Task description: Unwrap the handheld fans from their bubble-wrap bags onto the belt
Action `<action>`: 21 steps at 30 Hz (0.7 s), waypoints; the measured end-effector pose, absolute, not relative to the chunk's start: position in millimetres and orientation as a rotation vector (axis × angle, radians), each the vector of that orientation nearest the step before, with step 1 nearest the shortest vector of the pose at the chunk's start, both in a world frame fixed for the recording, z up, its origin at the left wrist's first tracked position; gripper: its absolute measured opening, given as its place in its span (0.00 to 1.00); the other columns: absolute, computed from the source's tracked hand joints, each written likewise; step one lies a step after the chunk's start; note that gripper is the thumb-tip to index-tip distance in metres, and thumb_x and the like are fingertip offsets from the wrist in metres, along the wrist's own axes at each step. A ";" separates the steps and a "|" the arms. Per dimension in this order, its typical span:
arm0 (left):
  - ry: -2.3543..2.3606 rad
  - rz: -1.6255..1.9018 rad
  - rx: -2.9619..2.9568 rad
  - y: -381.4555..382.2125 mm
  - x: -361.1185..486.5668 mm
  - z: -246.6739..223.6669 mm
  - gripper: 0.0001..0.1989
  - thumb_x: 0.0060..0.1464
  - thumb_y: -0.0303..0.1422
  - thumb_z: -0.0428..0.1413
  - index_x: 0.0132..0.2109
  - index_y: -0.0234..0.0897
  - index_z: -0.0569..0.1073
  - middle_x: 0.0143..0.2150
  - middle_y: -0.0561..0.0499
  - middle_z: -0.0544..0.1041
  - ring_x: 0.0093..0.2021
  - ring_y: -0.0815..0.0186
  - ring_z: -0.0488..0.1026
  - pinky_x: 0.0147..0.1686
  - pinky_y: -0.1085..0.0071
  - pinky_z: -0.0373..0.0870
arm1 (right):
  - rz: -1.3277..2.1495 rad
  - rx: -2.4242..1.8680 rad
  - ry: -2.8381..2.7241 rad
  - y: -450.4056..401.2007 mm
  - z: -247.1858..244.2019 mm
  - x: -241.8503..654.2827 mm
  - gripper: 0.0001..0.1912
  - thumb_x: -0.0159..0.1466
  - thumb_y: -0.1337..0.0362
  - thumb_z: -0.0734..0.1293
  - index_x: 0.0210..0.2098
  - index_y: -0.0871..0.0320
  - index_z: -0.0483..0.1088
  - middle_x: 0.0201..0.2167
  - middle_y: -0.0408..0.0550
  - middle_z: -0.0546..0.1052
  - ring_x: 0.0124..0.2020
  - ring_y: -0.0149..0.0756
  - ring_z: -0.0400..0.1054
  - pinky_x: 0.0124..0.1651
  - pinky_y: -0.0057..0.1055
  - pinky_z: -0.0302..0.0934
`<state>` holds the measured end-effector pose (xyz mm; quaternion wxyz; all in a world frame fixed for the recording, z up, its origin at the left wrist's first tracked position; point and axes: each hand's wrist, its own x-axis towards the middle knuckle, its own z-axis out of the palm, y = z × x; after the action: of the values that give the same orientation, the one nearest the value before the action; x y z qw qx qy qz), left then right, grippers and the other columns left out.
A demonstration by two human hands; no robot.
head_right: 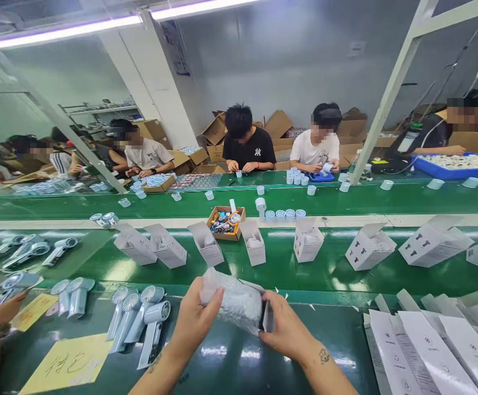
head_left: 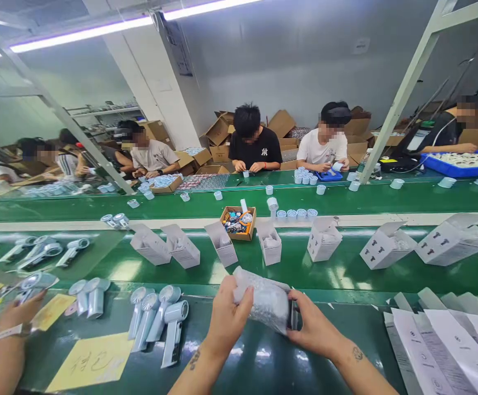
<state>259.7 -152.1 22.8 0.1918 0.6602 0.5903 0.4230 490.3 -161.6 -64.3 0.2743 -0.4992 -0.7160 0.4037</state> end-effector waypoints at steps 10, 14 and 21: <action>1.475 0.444 2.684 -175.4 332.0 -4.7 0.07 0.55 0.28 0.51 0.40 0.40 0.72 0.40 0.45 0.75 0.40 0.57 0.71 0.38 0.63 0.71 | 1.177 -1.268 -1.817 -147.9 -90.5 507.3 0.35 0.49 0.67 0.71 0.54 0.55 0.56 0.48 0.52 0.73 0.47 0.45 0.71 0.51 0.42 0.66; 1.757 -0.073 2.306 -161.8 342.3 14.9 0.09 0.57 0.31 0.54 0.46 0.38 0.71 0.45 0.45 0.75 0.46 0.56 0.72 0.41 0.63 0.71 | 1.250 -1.176 -1.902 -152.3 -91.3 511.9 0.37 0.50 0.68 0.71 0.57 0.53 0.55 0.56 0.53 0.69 0.57 0.47 0.65 0.60 0.45 0.60; 1.466 0.049 2.614 -192.1 339.8 -39.3 0.21 0.56 0.44 0.59 0.53 0.39 0.68 0.51 0.42 0.76 0.58 0.49 0.66 0.50 0.54 0.67 | 1.393 -1.173 -1.740 -157.9 -114.4 515.0 0.36 0.53 0.63 0.69 0.59 0.52 0.53 0.59 0.56 0.68 0.61 0.49 0.64 0.61 0.47 0.62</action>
<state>339.8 -192.1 -39.3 0.0721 0.8699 0.4877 0.0162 515.0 -157.9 -114.4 0.3064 -0.4435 -0.6576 0.5264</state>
